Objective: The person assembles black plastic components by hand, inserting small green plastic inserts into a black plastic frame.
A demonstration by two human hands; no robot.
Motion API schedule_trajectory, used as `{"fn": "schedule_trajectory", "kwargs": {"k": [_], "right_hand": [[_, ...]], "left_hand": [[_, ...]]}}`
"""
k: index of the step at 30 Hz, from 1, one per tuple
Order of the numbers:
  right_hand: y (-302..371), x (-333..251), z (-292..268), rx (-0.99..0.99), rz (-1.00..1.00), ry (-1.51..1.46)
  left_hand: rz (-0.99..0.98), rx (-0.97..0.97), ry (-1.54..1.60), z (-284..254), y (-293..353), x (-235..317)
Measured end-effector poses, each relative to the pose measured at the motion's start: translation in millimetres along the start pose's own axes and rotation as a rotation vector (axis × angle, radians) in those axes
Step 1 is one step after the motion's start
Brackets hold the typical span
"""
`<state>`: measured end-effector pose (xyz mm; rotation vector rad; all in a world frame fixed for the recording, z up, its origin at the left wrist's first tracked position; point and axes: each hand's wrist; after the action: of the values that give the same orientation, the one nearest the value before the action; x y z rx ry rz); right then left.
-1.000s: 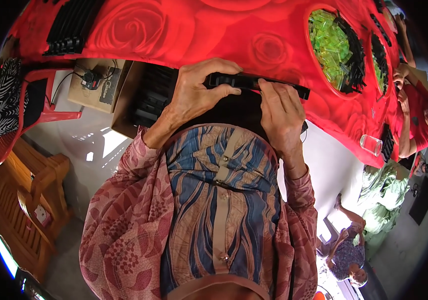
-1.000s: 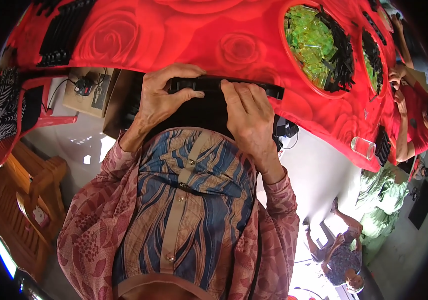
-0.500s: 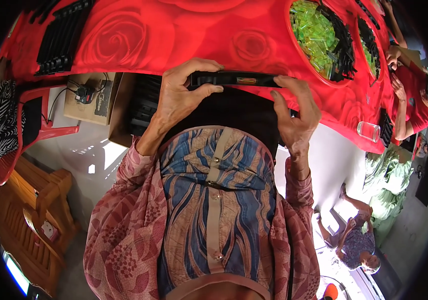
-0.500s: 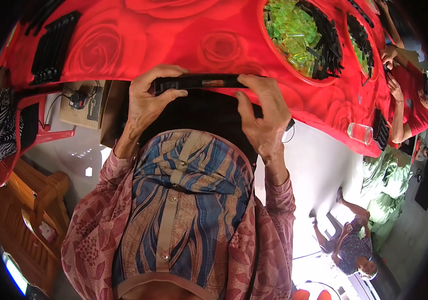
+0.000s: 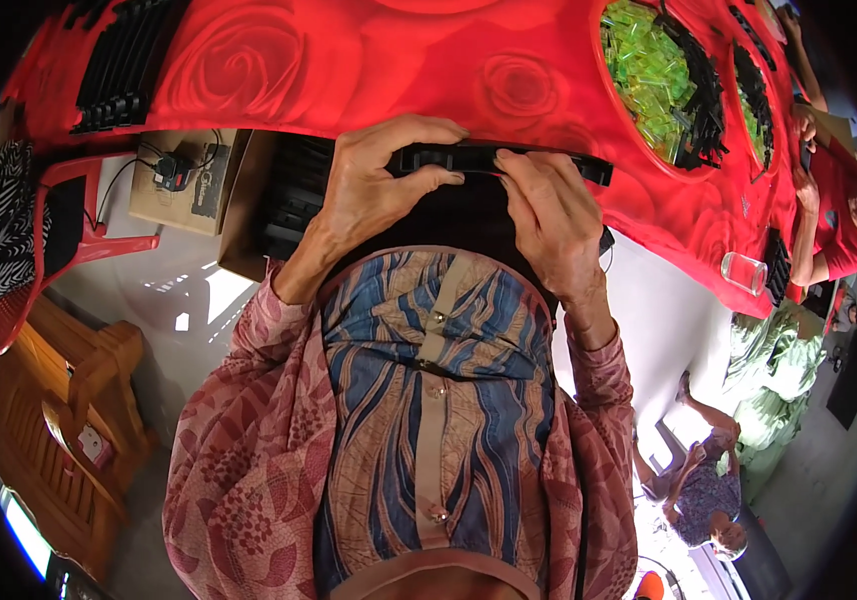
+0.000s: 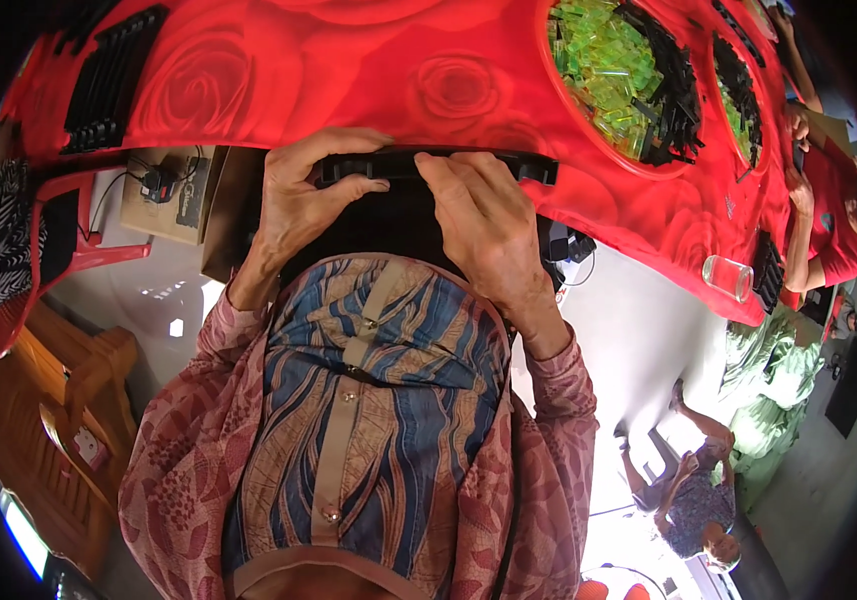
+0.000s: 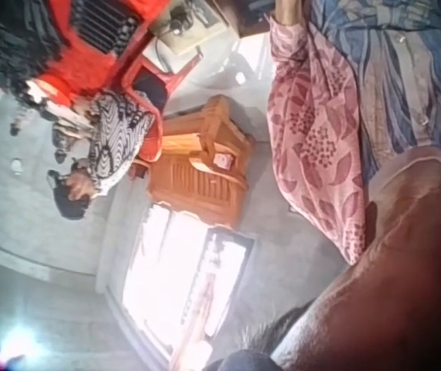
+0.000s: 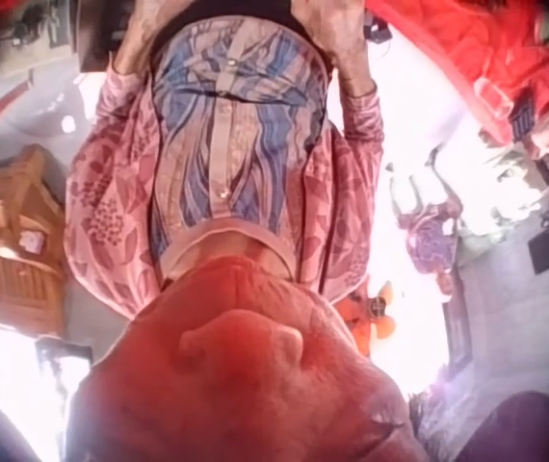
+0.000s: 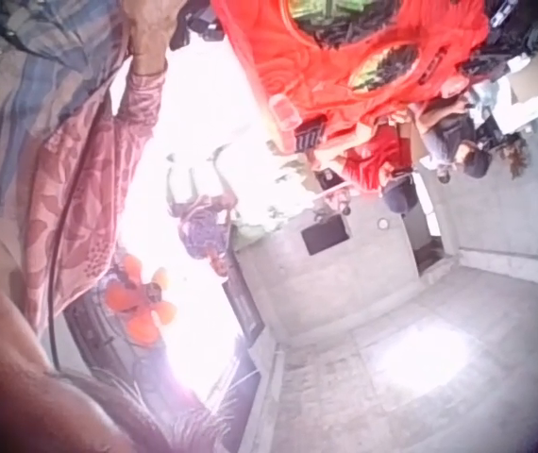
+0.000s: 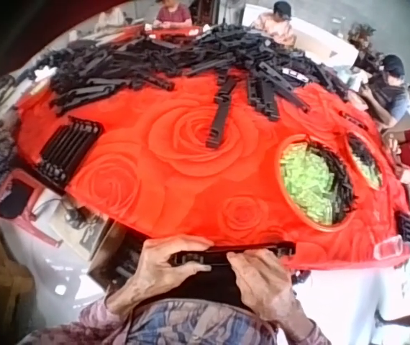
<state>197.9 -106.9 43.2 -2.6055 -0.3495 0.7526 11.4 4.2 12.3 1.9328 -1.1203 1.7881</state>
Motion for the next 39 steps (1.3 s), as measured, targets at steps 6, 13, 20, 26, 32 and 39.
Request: {"fn": "schedule_trajectory", "kwargs": {"k": [6,13,20,26,32,39], "right_hand": [[-4,-3,-9,-0.07,-0.02,0.069],[-9,-11,-11,-0.047,0.062,0.05],[-9,-5,-14,-0.092,0.107,-0.018],[-1,-1,-19,0.112,0.143,0.08],[-4,5,-15,0.079,0.12,0.105],[-17,14,-4,-0.038,0.085,0.27]], "left_hand": [[0.057,0.008,-0.072,-1,-4,12],[0.129,-0.021,-0.146,-5,-9,16],[-0.004,-0.063,-0.03,-6,-17,7],[0.007,-0.039,-0.103,-9,-18,7],[0.133,-0.086,-0.313,-18,-31,0],[0.302,-0.138,-0.702,-6,-42,14]]}}
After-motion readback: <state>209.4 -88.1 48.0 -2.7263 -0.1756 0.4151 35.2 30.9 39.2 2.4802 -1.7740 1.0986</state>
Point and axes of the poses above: each hand's wrist, its own y-axis away from the middle knuckle, its own z-axis out of the palm, x = y × z, and after that the axes turned 7 degrees about -x, right-handed
